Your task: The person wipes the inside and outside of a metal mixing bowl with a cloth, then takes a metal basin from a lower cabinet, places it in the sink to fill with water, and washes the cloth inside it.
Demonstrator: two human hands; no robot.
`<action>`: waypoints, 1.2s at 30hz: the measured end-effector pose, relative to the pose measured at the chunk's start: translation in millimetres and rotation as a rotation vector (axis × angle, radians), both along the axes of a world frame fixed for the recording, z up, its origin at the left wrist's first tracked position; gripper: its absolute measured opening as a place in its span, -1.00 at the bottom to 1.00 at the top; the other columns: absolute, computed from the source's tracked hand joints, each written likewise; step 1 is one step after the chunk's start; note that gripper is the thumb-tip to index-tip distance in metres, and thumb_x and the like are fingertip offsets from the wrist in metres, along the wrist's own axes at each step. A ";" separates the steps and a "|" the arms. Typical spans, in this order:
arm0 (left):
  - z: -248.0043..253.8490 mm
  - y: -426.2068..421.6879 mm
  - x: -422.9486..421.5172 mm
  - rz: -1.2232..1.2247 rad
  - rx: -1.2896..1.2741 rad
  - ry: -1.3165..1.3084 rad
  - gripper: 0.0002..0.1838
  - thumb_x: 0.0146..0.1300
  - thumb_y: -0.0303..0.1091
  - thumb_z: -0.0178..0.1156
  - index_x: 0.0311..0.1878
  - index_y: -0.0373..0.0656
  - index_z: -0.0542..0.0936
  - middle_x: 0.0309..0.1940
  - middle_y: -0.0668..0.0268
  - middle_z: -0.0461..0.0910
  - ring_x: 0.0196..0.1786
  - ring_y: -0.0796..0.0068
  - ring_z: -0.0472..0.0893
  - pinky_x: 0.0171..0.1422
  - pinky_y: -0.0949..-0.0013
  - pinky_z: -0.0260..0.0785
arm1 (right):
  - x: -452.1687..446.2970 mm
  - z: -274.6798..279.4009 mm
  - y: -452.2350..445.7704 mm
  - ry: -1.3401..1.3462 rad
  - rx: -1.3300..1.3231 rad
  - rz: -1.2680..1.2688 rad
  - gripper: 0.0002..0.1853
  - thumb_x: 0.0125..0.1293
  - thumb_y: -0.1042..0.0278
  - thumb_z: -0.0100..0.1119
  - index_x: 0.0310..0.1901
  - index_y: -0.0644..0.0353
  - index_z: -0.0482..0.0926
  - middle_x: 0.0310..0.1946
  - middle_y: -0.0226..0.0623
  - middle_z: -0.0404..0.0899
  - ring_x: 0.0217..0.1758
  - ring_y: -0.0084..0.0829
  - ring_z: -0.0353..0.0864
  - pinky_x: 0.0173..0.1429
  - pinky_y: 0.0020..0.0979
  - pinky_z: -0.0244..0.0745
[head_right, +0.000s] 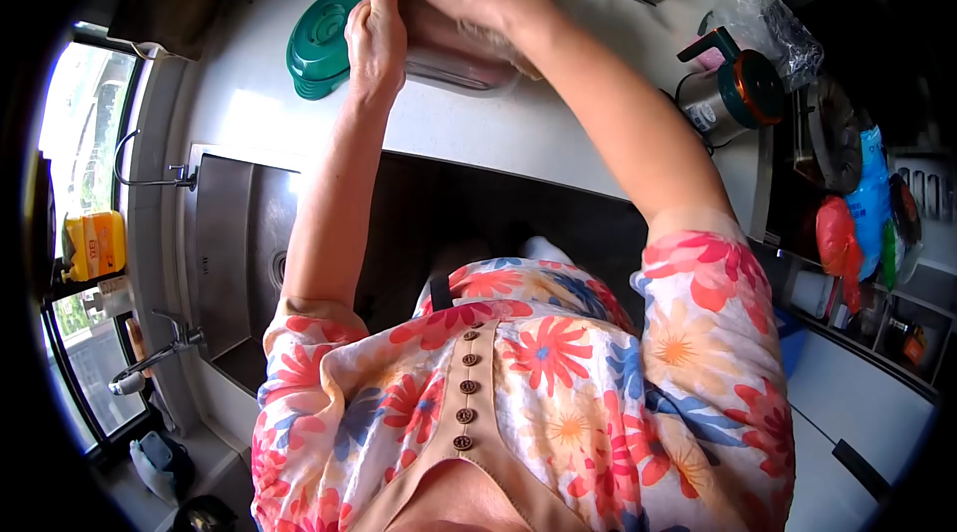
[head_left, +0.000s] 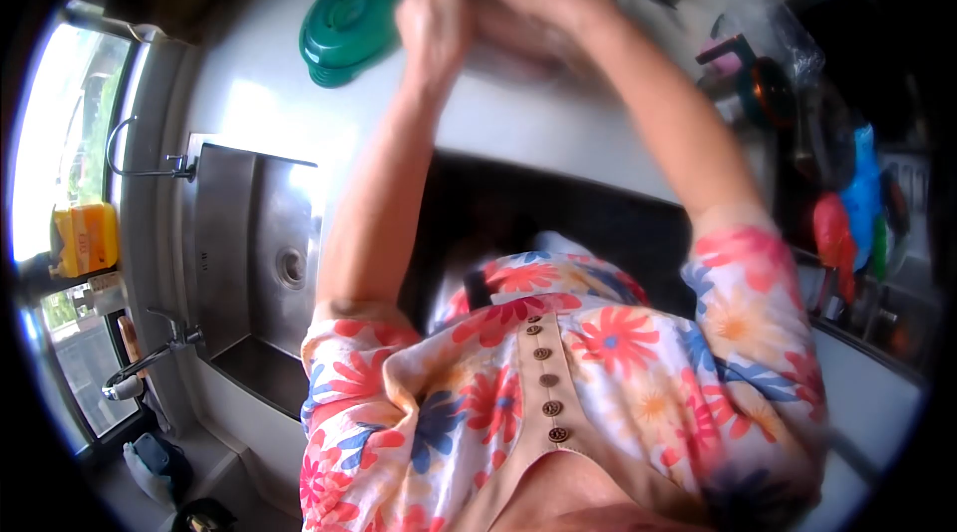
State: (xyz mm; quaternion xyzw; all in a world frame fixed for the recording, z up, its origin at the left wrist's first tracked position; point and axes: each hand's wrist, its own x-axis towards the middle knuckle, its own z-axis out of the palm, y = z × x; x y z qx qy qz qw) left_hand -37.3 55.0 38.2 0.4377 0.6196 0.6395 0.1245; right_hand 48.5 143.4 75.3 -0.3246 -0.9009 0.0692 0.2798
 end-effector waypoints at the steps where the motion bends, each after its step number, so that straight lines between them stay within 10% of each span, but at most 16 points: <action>1: -2.4 -0.4 1.1 0.020 -0.021 -0.026 -0.37 0.22 0.21 -0.14 -0.62 -0.23 0.32 -0.67 0.46 0.18 -0.56 0.62 0.11 -0.50 0.49 0.02 | -2.1 14.5 11.0 -0.021 -0.211 0.072 -0.57 0.25 0.20 -0.31 -0.11 0.40 0.44 -0.20 0.17 0.48 -0.03 -0.06 0.47 0.07 -0.15 0.31; 3: -4.0 0.3 5.0 0.065 -0.106 0.003 -0.39 0.25 0.16 -0.21 -0.55 -0.27 0.40 -0.60 0.24 0.28 -0.46 0.35 0.23 -0.38 0.34 0.11 | -11.7 18.0 27.2 -0.012 -0.342 -0.124 -0.52 0.27 0.14 -0.38 -0.52 0.29 0.51 -0.59 0.07 0.51 -0.43 -0.03 0.56 -0.19 -0.12 0.44; 6: -1.2 6.9 1.8 0.161 -0.225 0.106 -0.34 0.30 0.06 -0.34 -0.42 -0.37 0.56 -0.45 -0.21 0.49 -0.29 -0.17 0.50 -0.14 0.08 0.29 | -1.2 25.3 8.2 -0.046 -0.340 -0.060 -0.54 0.27 0.16 -0.41 -0.14 0.37 0.42 -0.17 0.17 0.43 -0.01 -0.07 0.43 0.10 -0.12 0.25; 9: -13.6 12.2 -7.6 0.027 -0.093 -0.101 -0.38 0.27 0.14 -0.15 -0.42 -0.35 0.51 -0.55 0.35 0.42 -0.44 0.62 0.32 -0.35 0.54 0.23 | -2.8 -23.6 -34.0 0.038 0.212 -0.110 -0.44 0.24 0.20 -0.36 0.17 0.50 0.11 0.22 0.15 0.06 0.31 -0.02 0.00 0.34 -0.07 -0.18; 15: -13.3 2.7 -7.1 0.036 -0.088 -0.102 -0.46 0.28 0.04 -0.10 -0.38 -0.35 0.53 -0.50 0.34 0.47 -0.42 0.65 0.35 -0.31 0.57 0.23 | 7.9 -16.4 -26.2 -0.015 0.253 -0.008 -0.45 0.23 0.19 -0.31 0.11 0.52 0.19 0.17 0.17 0.15 0.26 0.00 0.10 0.30 -0.06 -0.07; 21: -35.2 -38.1 -10.1 0.008 0.089 -0.409 -0.54 0.27 -0.05 -0.07 -0.13 -0.33 0.51 -0.24 0.31 0.50 -0.20 0.59 0.42 -0.03 0.52 0.24 | -13.4 -3.4 76.5 -0.427 -0.396 0.320 -0.56 0.25 0.16 -0.23 -0.04 0.39 0.38 -0.21 0.02 0.51 -0.19 -0.23 0.53 -0.06 -0.30 0.39; 26: -41.7 -62.5 -16.2 0.020 0.089 -0.371 -0.49 0.30 -0.02 -0.15 -0.02 -0.33 0.45 -0.13 0.29 0.47 -0.09 0.51 0.40 0.11 0.47 0.16 | 23.0 -78.8 120.7 -0.040 -1.190 0.375 -0.65 0.22 0.16 -0.09 -0.12 0.25 0.49 -0.25 -0.24 0.53 -0.23 -0.41 0.48 -0.12 -0.38 0.38; 36: 16.9 -80.4 -55.1 0.026 -0.436 0.276 -0.54 0.32 -0.06 -0.21 0.04 -0.21 0.42 -0.10 -0.03 0.49 -0.07 0.14 0.52 0.03 0.24 0.35 | 34.2 -151.7 111.6 0.514 -1.652 0.225 -0.67 0.21 0.15 -0.01 -0.19 0.26 0.53 -0.32 -0.26 0.55 -0.32 -0.49 0.50 -0.25 -0.44 0.43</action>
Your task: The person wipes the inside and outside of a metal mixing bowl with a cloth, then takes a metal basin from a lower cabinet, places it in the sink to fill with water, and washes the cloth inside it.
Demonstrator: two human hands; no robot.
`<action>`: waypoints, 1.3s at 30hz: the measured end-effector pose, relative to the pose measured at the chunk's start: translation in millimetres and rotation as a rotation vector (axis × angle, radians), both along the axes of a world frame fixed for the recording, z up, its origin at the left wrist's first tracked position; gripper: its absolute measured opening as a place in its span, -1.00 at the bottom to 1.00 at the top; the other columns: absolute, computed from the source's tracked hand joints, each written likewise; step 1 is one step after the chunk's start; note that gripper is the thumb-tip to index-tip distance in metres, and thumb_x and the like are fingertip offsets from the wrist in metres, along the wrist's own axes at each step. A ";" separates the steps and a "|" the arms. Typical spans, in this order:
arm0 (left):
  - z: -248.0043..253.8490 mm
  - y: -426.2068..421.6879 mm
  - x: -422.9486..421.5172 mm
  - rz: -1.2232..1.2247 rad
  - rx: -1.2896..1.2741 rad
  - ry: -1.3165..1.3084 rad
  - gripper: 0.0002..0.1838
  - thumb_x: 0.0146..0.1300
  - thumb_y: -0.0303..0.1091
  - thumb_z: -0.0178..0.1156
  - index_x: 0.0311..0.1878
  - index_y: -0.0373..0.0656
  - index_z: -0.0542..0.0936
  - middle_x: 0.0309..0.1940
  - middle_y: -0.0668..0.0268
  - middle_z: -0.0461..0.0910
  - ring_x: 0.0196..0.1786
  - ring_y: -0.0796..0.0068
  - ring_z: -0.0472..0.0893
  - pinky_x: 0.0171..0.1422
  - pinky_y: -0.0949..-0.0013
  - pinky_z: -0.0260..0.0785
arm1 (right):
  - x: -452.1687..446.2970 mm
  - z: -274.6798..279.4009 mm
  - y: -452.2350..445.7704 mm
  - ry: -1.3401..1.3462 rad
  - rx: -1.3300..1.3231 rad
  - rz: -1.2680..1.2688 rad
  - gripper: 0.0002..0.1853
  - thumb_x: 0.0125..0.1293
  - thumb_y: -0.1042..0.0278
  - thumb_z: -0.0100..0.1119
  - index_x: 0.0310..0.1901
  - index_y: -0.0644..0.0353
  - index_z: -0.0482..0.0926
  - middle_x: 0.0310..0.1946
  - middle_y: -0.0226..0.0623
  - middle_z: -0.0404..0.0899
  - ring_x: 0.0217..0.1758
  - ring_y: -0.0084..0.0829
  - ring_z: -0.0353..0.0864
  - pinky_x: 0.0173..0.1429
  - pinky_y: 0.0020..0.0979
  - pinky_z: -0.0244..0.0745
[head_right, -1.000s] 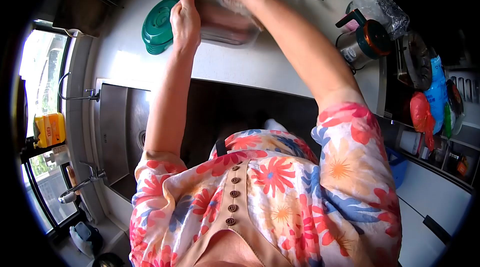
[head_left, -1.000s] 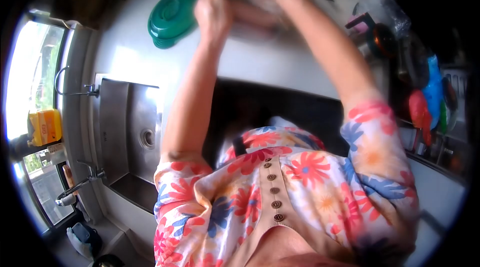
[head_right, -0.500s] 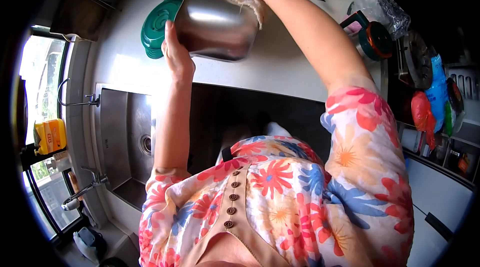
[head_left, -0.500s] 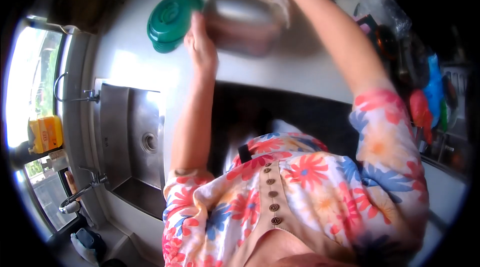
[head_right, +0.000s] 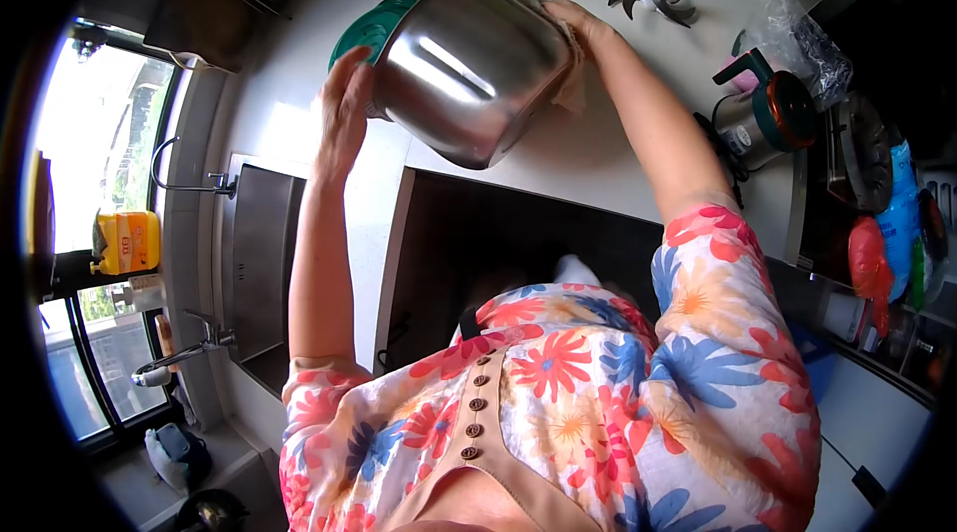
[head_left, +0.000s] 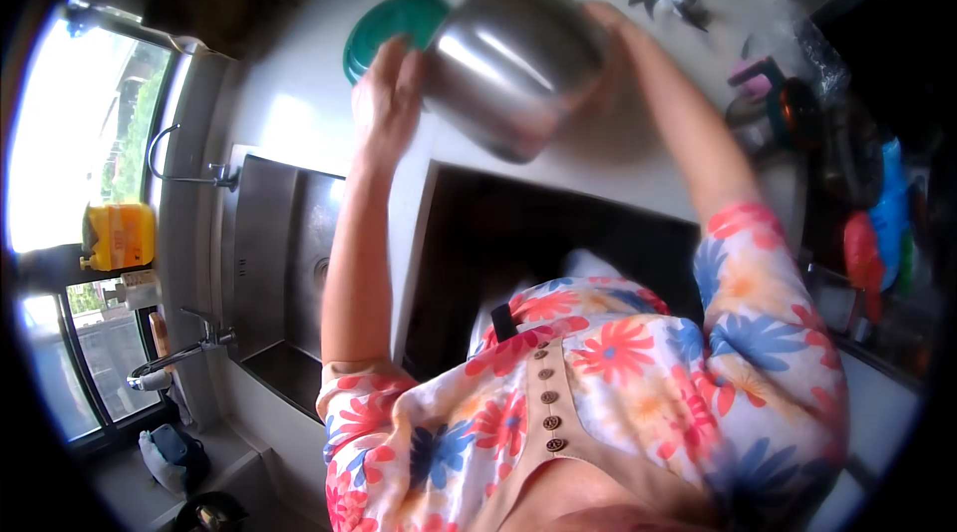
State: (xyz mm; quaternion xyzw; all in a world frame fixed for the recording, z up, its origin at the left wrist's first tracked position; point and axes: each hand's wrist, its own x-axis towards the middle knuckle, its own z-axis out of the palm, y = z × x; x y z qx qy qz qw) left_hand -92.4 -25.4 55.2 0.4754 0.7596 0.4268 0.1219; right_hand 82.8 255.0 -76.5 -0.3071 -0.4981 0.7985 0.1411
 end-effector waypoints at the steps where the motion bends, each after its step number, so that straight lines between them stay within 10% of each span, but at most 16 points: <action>1: 17.4 11.0 6.3 0.025 -0.049 0.085 -0.58 0.31 -0.08 -0.20 -0.01 -0.19 0.46 -0.14 -0.04 0.50 -0.12 0.14 0.54 -0.03 0.22 0.39 | -1.6 4.2 -3.0 0.061 0.009 0.021 -0.67 0.21 0.15 -0.01 -0.19 0.26 0.53 -0.33 -0.26 0.55 -0.32 -0.48 0.51 -0.25 -0.43 0.43; 6: 38.0 67.6 24.2 -0.054 -0.254 0.325 -0.61 0.16 -0.10 -0.06 -0.14 -0.19 0.54 -0.30 0.00 0.55 -0.18 0.07 0.54 -0.05 0.27 0.33 | -12.6 85.9 -72.2 -0.013 0.231 -0.062 -0.69 0.19 0.23 -0.04 -0.19 0.33 0.51 -0.32 -0.23 0.55 -0.36 -0.47 0.52 -0.29 -0.41 0.43; 15: 39.8 64.8 43.0 -0.015 -0.038 0.337 -0.71 0.09 -0.18 0.00 -0.39 -0.19 0.60 -0.44 0.00 0.56 -0.32 0.00 0.55 -0.15 0.17 0.39 | -16.2 128.7 -152.0 -0.140 1.597 -0.451 -0.66 0.17 0.21 -0.13 -0.40 0.41 0.46 -0.41 0.12 0.52 -0.29 0.02 0.53 -0.11 -0.14 0.41; 19: 27.4 63.0 50.9 0.014 0.121 0.168 -0.70 0.10 -0.16 0.06 -0.41 -0.22 0.58 -0.49 0.00 0.55 -0.38 0.05 0.56 -0.20 0.21 0.38 | -21.9 111.0 -94.1 -0.436 1.400 -0.195 -0.58 0.22 0.14 -0.22 -0.41 0.38 0.50 -0.42 0.14 0.52 -0.34 0.01 0.54 -0.15 -0.14 0.40; 26: -3.4 29.4 50.4 0.034 0.315 0.003 -0.68 0.17 -0.22 0.10 -0.58 -0.28 0.44 -0.76 0.21 0.33 -0.66 0.50 0.26 -0.49 0.38 0.23 | 14.8 88.6 -63.2 -0.181 0.504 -0.049 -0.62 0.22 0.17 -0.16 -0.24 0.36 0.51 -0.43 -0.17 0.51 -0.40 -0.48 0.44 -0.28 -0.39 0.34; 36: -15.8 29.6 36.2 0.137 0.391 0.162 -0.61 0.20 -0.17 0.07 -0.63 -0.25 0.41 -0.79 0.19 0.27 -0.68 0.51 0.22 -0.51 0.37 0.21 | -21.3 130.1 -138.3 -0.453 1.429 -0.184 -0.51 0.24 0.07 -0.15 -0.24 0.49 0.43 -0.37 0.17 0.51 -0.26 -0.03 0.54 -0.10 -0.19 0.42; 37: -17.8 29.4 35.8 0.137 0.398 0.193 -0.61 0.20 -0.17 0.07 -0.64 -0.25 0.41 -0.79 0.20 0.27 -0.68 0.51 0.21 -0.52 0.37 0.20 | -20.1 129.1 -137.6 -0.434 1.452 -0.230 -0.60 0.26 0.11 -0.11 -0.31 0.38 0.48 -0.43 0.05 0.54 -0.37 -0.16 0.58 -0.28 -0.21 0.50; 39: -18.1 32.0 34.9 0.144 0.382 0.146 -0.61 0.20 -0.17 0.07 -0.64 -0.25 0.42 -0.80 0.19 0.28 -0.70 0.51 0.23 -0.52 0.36 0.21 | -8.2 151.2 -126.5 -0.446 1.133 0.027 -0.40 0.21 -0.06 -0.17 -0.19 0.50 0.45 -0.21 0.21 0.48 -0.07 -0.02 0.49 0.01 -0.22 0.38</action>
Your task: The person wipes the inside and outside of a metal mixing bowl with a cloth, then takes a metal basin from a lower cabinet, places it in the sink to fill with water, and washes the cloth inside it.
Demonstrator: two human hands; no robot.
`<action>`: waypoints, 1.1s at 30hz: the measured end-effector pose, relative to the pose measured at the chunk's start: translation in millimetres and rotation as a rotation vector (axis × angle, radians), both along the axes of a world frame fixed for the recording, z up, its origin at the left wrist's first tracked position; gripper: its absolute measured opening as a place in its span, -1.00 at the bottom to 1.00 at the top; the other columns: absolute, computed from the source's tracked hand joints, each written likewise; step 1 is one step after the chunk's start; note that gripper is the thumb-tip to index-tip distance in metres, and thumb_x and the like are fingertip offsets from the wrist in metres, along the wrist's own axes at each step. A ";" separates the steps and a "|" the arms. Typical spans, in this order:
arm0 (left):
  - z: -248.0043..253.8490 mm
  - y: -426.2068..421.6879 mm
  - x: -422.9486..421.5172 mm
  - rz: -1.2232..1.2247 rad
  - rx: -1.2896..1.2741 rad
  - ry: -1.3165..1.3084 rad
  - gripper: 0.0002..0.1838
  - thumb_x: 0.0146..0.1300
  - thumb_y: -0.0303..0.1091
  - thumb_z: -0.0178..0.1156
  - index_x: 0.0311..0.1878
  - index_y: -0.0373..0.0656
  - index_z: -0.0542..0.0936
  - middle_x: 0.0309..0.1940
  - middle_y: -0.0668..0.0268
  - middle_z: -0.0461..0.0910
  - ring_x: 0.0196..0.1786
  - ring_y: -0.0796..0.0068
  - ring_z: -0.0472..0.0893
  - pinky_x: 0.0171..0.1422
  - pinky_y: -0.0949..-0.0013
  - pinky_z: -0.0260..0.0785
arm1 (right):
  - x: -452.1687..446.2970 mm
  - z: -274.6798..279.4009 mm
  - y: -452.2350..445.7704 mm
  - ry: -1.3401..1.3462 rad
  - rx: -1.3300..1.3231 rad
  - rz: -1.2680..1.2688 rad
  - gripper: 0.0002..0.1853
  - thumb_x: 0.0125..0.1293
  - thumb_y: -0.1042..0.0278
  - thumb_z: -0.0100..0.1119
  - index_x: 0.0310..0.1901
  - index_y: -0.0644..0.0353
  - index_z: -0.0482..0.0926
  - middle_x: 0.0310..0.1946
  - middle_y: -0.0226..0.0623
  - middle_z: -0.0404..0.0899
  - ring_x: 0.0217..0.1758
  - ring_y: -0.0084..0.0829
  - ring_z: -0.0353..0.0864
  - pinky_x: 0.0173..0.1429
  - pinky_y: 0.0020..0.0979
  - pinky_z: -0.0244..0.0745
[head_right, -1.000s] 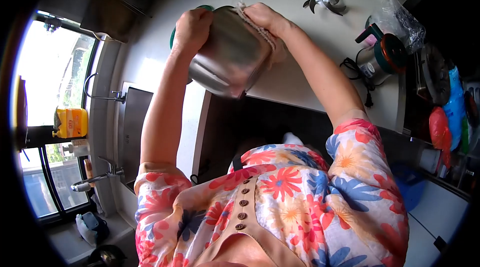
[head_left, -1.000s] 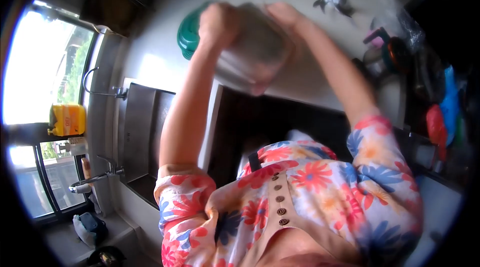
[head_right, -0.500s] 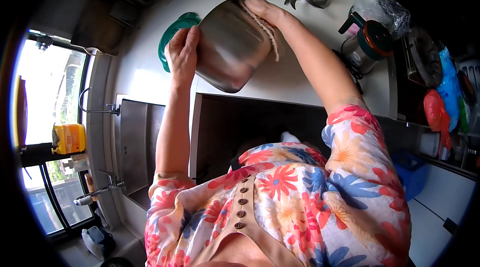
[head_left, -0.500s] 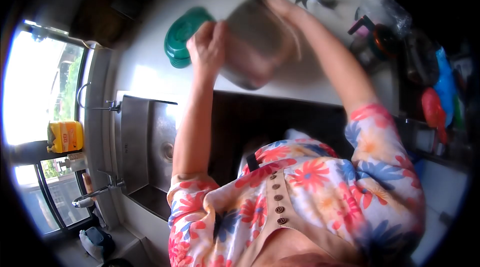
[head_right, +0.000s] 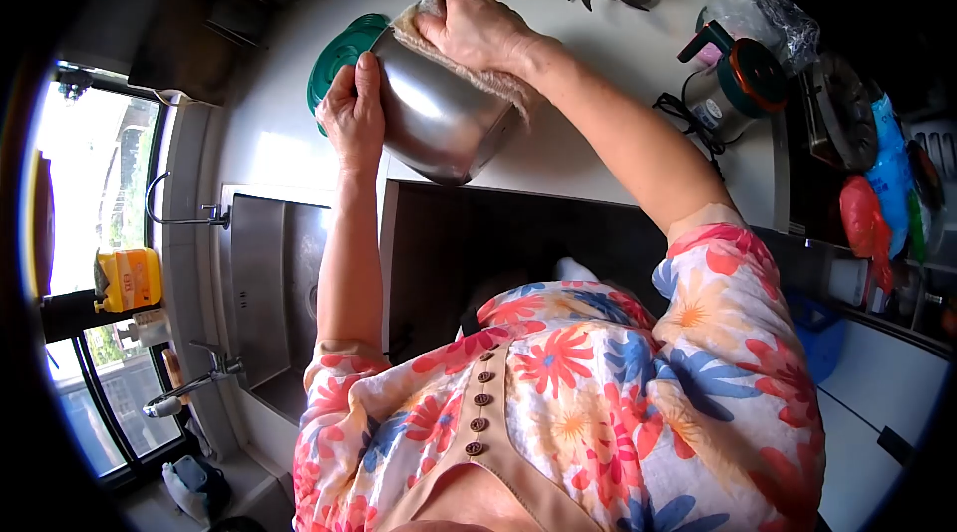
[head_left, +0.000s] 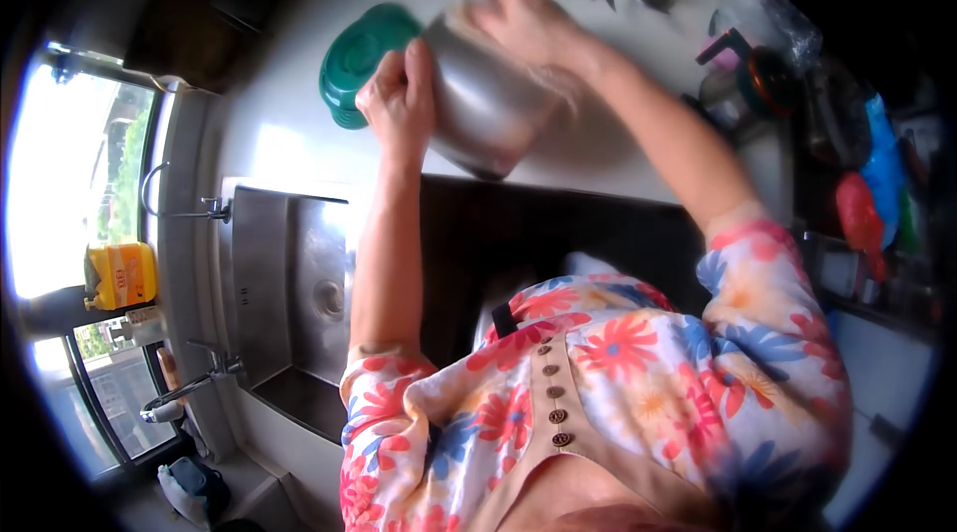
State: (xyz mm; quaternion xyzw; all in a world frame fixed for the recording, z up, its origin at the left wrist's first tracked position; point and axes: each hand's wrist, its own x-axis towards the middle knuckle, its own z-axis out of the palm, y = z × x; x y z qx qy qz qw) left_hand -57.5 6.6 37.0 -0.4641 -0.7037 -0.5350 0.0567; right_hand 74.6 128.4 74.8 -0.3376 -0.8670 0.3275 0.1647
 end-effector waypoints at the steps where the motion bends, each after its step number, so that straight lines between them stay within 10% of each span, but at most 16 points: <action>1: 1.1 3.1 -0.4 -0.001 0.002 -0.022 -0.60 0.20 -0.16 0.07 -0.64 -0.25 0.42 -0.80 0.19 0.28 -0.70 0.52 0.23 -0.52 0.35 0.21 | 1.2 -2.5 7.0 0.028 0.007 0.005 -0.44 0.19 -0.11 -0.09 -0.19 0.37 0.49 -0.21 0.07 0.52 -0.11 -0.12 0.51 -0.05 -0.28 0.39; 14: 2.9 3.2 -5.4 -0.010 -0.011 -0.040 -0.59 0.20 -0.07 0.07 -0.60 -0.20 0.51 -0.78 0.31 0.34 -0.67 0.56 0.30 -0.50 0.40 0.21 | 73.7 -17.6 -7.9 0.413 -0.601 0.307 -0.28 0.22 0.14 0.08 0.27 0.33 -0.01 0.12 -0.27 0.27 0.19 -0.51 0.21 0.27 -0.48 0.10; 22: -8.4 3.4 -10.7 -0.061 0.043 -0.129 -0.58 0.22 -0.13 0.09 -0.64 -0.24 0.41 -0.76 0.48 0.16 -0.59 0.70 0.13 -0.53 0.52 0.06 | 3.6 -18.9 13.6 0.352 -0.077 0.114 -0.57 0.06 0.08 0.18 -0.24 0.36 0.50 -0.33 -0.12 0.56 -0.24 -0.38 0.52 -0.08 -0.41 0.38; 29: -24.4 -18.0 -15.5 -0.018 0.107 -0.208 -0.64 0.24 -0.14 0.06 -0.55 -0.20 0.48 -0.70 0.53 0.24 -0.53 0.75 0.19 -0.47 0.58 0.08 | 5.1 -30.0 30.0 0.317 -0.337 -0.008 -0.61 0.23 0.12 -0.02 -0.20 0.35 0.51 -0.33 -0.21 0.56 -0.28 -0.45 0.51 -0.12 -0.45 0.38; 33: -1.3 -29.5 -19.5 -0.028 -0.172 -0.007 -0.68 0.29 -0.12 -0.10 -0.29 -0.12 0.56 -0.40 0.22 0.52 -0.36 0.36 0.50 -0.23 0.31 0.34 | 10.0 -55.0 33.1 0.425 -0.618 -0.013 -0.61 0.28 0.13 -0.10 -0.18 0.36 0.50 -0.33 -0.29 0.54 -0.30 -0.56 0.46 -0.16 -0.50 0.38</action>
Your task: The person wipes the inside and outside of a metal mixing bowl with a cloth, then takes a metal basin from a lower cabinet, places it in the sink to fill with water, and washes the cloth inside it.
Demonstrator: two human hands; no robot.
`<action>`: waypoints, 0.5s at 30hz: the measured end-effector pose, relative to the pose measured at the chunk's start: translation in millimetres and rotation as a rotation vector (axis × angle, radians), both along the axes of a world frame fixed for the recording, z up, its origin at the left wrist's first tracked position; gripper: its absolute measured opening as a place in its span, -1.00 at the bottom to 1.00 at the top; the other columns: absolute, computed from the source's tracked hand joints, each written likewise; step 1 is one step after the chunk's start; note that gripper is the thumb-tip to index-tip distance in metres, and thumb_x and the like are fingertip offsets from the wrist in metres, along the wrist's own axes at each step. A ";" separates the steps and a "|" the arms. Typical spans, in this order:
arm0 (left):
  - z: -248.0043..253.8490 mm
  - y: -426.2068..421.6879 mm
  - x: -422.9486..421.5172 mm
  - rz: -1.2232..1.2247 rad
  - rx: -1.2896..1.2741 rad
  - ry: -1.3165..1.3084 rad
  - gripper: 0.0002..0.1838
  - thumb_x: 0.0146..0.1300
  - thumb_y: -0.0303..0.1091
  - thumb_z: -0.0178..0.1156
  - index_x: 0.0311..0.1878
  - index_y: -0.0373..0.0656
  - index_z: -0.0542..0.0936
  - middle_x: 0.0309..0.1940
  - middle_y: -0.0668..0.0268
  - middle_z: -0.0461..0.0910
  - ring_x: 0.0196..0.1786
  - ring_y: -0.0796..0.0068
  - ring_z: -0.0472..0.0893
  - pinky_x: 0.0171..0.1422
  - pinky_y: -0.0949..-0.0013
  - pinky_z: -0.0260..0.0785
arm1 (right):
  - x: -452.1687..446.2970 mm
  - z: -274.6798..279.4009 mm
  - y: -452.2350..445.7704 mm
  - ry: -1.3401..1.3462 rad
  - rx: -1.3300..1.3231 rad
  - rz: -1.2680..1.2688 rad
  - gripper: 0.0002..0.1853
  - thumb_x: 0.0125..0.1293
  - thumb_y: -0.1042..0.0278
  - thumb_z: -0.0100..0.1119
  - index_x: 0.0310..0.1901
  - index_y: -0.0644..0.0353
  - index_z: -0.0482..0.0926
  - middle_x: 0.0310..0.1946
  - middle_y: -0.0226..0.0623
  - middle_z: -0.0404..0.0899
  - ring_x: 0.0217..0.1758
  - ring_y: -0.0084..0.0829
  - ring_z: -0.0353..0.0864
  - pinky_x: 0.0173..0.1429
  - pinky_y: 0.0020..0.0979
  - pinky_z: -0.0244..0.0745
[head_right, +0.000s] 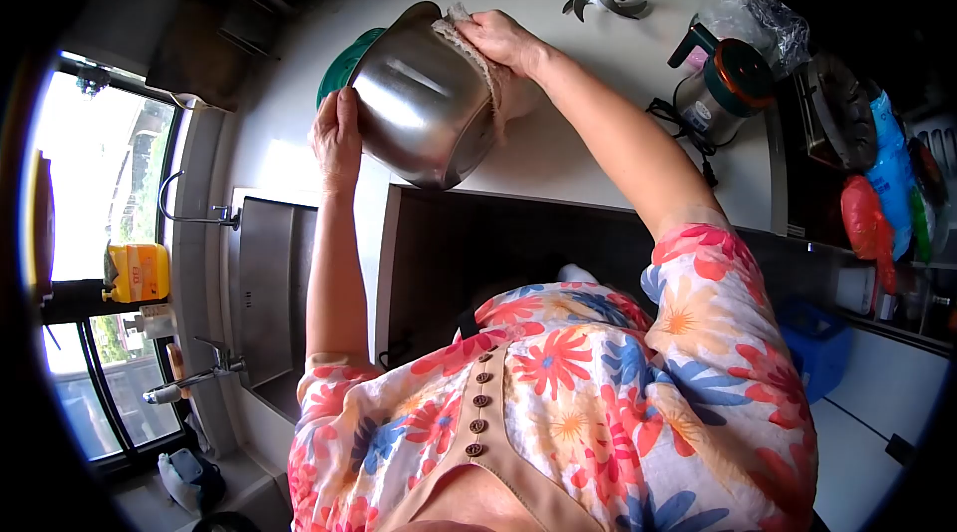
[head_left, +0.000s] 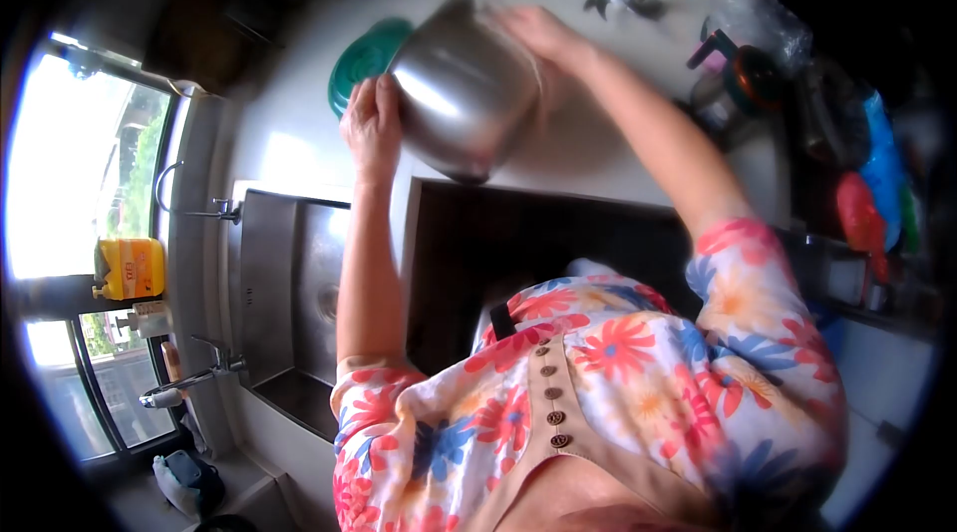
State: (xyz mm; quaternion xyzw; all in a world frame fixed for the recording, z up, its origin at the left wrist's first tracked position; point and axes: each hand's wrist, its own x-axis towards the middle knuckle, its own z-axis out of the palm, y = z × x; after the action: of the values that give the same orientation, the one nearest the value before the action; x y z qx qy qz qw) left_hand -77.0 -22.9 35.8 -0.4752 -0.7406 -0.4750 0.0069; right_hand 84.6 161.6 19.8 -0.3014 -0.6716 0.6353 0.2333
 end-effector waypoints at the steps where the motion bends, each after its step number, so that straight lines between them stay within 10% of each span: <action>1: 11.1 3.8 1.3 0.032 -0.080 0.165 -0.71 0.28 -0.20 -0.12 -0.19 -0.14 0.54 -0.30 0.15 0.54 -0.29 0.22 0.54 -0.16 0.22 0.36 | 0.8 -1.7 0.6 0.010 -0.042 -0.013 -0.61 0.28 0.14 -0.10 -0.17 0.36 0.50 -0.33 -0.29 0.54 -0.30 -0.56 0.46 -0.17 -0.50 0.38; 6: 45.0 42.3 13.6 0.119 -0.361 0.249 -0.63 0.19 -0.10 -0.12 -0.30 -0.17 0.56 -0.37 0.01 0.55 -0.27 -0.02 0.53 -0.08 0.07 0.32 | -20.3 2.2 -22.9 -0.056 0.245 -0.047 -0.65 0.21 0.17 -0.05 -0.44 0.35 0.51 -0.59 -0.26 0.53 -0.53 -0.47 0.48 -0.33 -0.38 0.38; 11: 33.5 43.0 5.7 0.204 -0.262 0.206 -0.57 0.08 0.07 0.04 -0.36 -0.15 0.60 -0.49 0.08 0.56 -0.36 0.10 0.56 -0.18 0.21 0.35 | -28.5 13.4 -65.8 0.259 1.121 -0.253 -0.70 0.24 0.22 -0.08 -0.23 0.33 0.45 -0.30 -0.07 0.55 -0.24 -0.11 0.55 -0.09 -0.22 0.43; 15: 35.9 31.7 5.2 0.195 -0.185 0.080 -0.51 0.12 0.11 -0.02 -0.54 -0.17 0.56 -0.58 0.12 0.54 -0.46 0.15 0.53 -0.22 0.14 0.33 | -9.0 28.0 -41.5 -0.111 0.406 0.009 -0.65 0.26 0.19 -0.08 -0.17 0.37 0.46 -0.37 -0.16 0.56 -0.30 -0.38 0.54 -0.17 -0.37 0.45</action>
State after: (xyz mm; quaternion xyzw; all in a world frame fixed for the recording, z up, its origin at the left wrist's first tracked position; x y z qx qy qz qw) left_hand -71.8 8.8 71.7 -0.4180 -0.8232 -0.3822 0.0388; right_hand 75.5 120.1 47.8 -0.2797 -0.7990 0.4704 0.2492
